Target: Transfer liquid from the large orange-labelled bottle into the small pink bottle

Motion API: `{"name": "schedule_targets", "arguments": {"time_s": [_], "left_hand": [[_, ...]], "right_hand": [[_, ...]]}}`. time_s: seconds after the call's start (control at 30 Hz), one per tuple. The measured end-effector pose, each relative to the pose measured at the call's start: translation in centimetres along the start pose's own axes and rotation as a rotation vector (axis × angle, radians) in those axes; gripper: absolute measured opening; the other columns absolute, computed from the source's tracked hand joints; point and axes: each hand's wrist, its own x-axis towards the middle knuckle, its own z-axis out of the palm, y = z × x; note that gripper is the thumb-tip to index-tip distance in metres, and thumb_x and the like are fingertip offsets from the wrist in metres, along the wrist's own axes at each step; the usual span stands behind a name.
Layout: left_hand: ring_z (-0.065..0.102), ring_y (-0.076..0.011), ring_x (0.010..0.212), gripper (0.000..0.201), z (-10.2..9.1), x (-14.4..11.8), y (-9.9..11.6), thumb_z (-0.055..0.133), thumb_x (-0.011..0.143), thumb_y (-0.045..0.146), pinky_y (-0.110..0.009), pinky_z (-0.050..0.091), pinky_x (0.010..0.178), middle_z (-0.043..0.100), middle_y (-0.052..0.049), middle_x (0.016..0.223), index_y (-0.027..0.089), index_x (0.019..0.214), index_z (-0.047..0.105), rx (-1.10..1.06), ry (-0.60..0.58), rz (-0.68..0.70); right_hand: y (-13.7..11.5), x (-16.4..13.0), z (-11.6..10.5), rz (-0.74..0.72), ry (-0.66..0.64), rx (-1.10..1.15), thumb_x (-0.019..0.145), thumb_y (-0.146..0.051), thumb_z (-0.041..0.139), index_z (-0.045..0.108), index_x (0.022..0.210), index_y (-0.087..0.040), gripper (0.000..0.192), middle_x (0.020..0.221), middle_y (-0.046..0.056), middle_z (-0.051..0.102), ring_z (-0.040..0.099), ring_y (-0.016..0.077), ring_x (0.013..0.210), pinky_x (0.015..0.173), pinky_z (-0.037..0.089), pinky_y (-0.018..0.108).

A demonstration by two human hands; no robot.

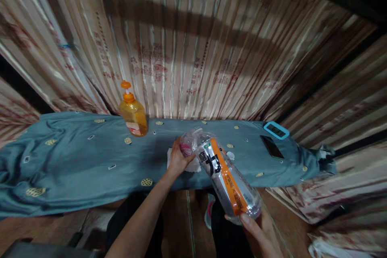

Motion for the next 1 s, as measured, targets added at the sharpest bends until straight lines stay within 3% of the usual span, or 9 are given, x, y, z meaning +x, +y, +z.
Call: {"name": "schedule_targets", "arguments": {"time_s": [0.17,0.3,0.47,0.67,0.87,1.0], "left_hand": [[0.077,-0.0449,0.15,0.095,0.0,0.0,0.1,0.106,0.068,0.031,-0.068,0.058,0.137,0.08,-0.017,0.153,0.022,0.154,0.066,-0.007,0.001,0.012],[0.078,-0.0452,0.148,0.095,0.0,0.0,0.3,0.105,0.069,0.03,-0.068,0.06,0.135,0.08,-0.018,0.151,0.021,0.154,0.065,-0.003,0.002,0.005],[0.078,-0.045,0.148,0.095,0.0,0.0,0.4,0.105,0.068,0.028,-0.069,0.06,0.135,0.08,-0.018,0.15,0.021,0.154,0.066,-0.007,-0.006,-0.004],[0.078,-0.0437,0.147,0.09,0.0,0.0,0.5,0.107,0.068,0.027,-0.068,0.06,0.135,0.08,-0.014,0.147,0.025,0.15,0.07,-0.033,0.009,0.015],[0.079,-0.0443,0.144,0.09,0.0,0.0,0.9,0.107,0.069,0.03,-0.068,0.063,0.132,0.081,-0.016,0.146,0.023,0.15,0.068,0.004,0.0,0.006],[0.079,-0.0442,0.146,0.089,0.1,0.0,0.9,0.106,0.07,0.03,-0.07,0.062,0.133,0.081,-0.015,0.149,0.024,0.15,0.068,0.003,0.004,0.018]], "right_hand": [[-0.6,0.0,0.3,0.004,0.01,-0.023,0.073,-0.066,0.115,0.092,0.139,-0.028,0.079,0.136,0.014,0.097,0.085,0.0497,0.137,0.118,0.068,0.061],[-1.2,-0.3,0.5,0.014,0.018,-0.012,0.073,-0.061,0.116,0.093,0.138,-0.029,0.076,0.137,0.012,0.097,0.084,0.0471,0.141,0.122,0.065,0.056],[-2.1,-0.7,1.2,0.019,-0.028,0.057,0.074,-0.057,0.119,0.093,0.133,-0.033,0.068,0.132,0.006,0.099,0.088,0.0409,0.135,0.108,0.07,0.044],[-2.2,-0.5,1.4,0.003,-0.038,0.082,0.073,-0.056,0.121,0.093,0.128,-0.031,0.067,0.126,0.008,0.1,0.092,0.0391,0.119,0.093,0.072,0.042],[-1.7,-0.2,0.8,0.021,-0.013,0.076,0.071,-0.053,0.122,0.094,0.133,-0.031,0.071,0.126,0.006,0.1,0.091,0.0389,0.126,0.098,0.071,0.043],[-1.8,-0.3,1.0,0.014,-0.026,0.09,0.071,-0.053,0.122,0.094,0.125,-0.031,0.065,0.125,0.004,0.1,0.093,0.0358,0.12,0.091,0.073,0.038]]}}
